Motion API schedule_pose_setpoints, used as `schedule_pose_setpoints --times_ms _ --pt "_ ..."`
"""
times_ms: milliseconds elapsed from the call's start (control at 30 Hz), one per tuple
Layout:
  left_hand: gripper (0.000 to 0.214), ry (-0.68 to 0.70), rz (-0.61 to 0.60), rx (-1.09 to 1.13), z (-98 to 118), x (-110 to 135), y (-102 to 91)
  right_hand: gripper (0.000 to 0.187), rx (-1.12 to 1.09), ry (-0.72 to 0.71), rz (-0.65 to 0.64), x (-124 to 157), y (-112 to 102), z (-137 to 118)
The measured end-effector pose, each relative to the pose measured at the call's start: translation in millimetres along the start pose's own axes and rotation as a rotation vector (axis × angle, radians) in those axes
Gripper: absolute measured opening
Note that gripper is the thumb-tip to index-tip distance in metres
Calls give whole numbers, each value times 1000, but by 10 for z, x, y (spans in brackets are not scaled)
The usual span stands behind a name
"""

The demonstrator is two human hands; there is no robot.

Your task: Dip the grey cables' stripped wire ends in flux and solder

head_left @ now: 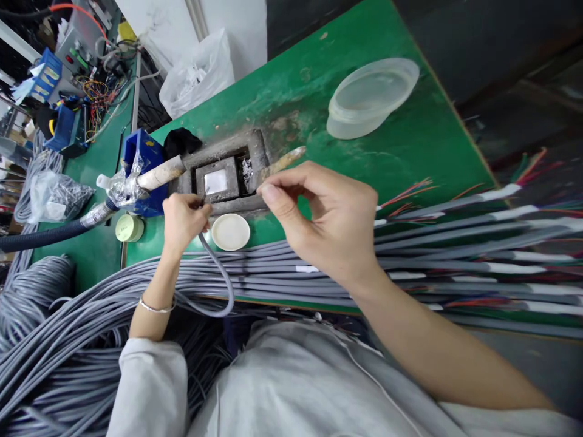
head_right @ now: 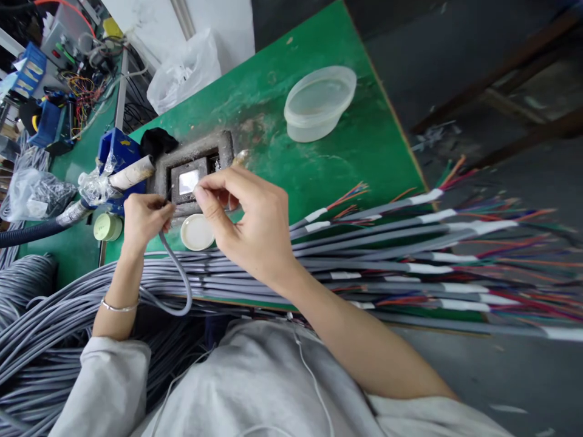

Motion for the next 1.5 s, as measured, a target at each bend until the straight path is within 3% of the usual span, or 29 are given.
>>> schedule_pose_setpoints --times_ms 167,333,600,1133,1333,1500 --pt "27 75 -5 -92 31 -381 96 13 2 11 38 -20 -35 9" --pt "27 64 -44 -151 8 -542 237 13 38 -5 55 -37 -53 -1" --pt "23 65 -74 -171 -8 -645 403 13 59 4 72 -49 -77 6" --pt "21 38 -100 -186 -39 -694 544 13 69 21 84 -54 -83 15" --pt "26 65 -50 -66 14 -618 403 14 64 43 94 -62 -95 17" --pt "25 4 -57 308 143 -286 104 13 46 32 100 -61 -85 24"
Point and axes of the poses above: each hand's wrist, its own x-axis away from the middle knuckle, its own y-axis out of the palm, z = x × y, the point moved 5 cm from there along -x, towards the middle knuckle, and after that the axes turned 11 degrees about z, right-handed, at the moved point
